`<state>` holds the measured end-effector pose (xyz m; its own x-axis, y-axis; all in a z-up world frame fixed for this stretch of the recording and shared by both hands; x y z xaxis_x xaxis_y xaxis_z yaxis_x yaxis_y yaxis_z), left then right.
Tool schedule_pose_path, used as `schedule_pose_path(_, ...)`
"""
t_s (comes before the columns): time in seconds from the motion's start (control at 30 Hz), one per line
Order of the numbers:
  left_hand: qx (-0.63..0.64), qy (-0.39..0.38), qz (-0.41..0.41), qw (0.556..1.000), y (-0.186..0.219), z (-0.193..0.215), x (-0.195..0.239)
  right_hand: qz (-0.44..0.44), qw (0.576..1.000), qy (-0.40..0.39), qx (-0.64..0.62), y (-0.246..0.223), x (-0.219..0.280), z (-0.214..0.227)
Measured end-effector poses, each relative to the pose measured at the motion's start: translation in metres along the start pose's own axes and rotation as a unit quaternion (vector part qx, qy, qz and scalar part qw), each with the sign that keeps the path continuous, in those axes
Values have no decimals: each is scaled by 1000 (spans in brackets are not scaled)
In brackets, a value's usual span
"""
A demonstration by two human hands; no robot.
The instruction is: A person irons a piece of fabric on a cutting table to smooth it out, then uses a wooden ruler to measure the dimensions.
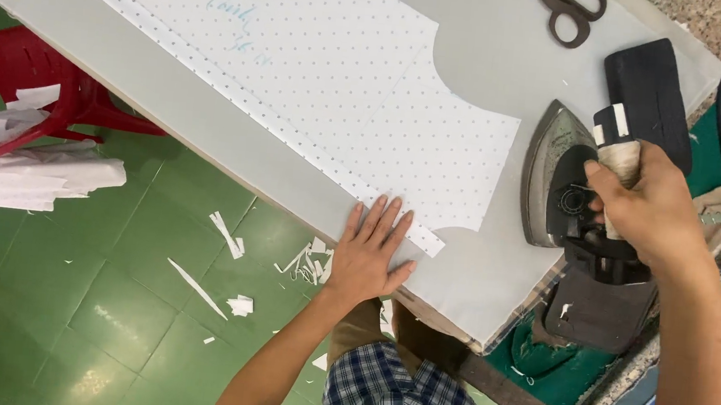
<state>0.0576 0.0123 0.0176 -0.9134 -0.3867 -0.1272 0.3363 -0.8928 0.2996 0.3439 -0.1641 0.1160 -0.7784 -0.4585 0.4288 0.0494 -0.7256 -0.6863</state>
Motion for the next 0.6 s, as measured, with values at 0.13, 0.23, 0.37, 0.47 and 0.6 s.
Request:
schedule_pose_path(0.13, 0, -13, 0, 1000, -2, -2, -2, -52, 999, 0, 5, -24, 30, 0)
schedule_pose_path(0.23, -6, -17, 1, 1000, -1, 2, -1, -23, 981, -56, 185, -44, 74, -10)
schedule_pose_path(0.37, -17, -21, 2, 1000, -2, 1, -2, 52, 952, -103, 282, -54, 114, -39)
schedule_pose_path(0.47, -7, -13, 3, 1000, -3, 0, -1, 88, 922, -155, 344, -29, 124, -72)
schedule_pose_path(0.6, 3, -14, 5, 1000, -3, -2, -1, 301, 844, -87, 436, -11, 135, -104)
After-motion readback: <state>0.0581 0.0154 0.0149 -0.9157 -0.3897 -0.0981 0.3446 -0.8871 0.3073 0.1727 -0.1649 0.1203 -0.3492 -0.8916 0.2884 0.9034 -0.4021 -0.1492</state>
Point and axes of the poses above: each hand's wrist, its own x-axis away from the middle knuckle, its own z-axis out of the back of the hand, y = z × x, the point moved 6 cm from there along -x, towards the middle knuckle, and after that the axes turned 15 degrees about z, right-handed, at the moved point
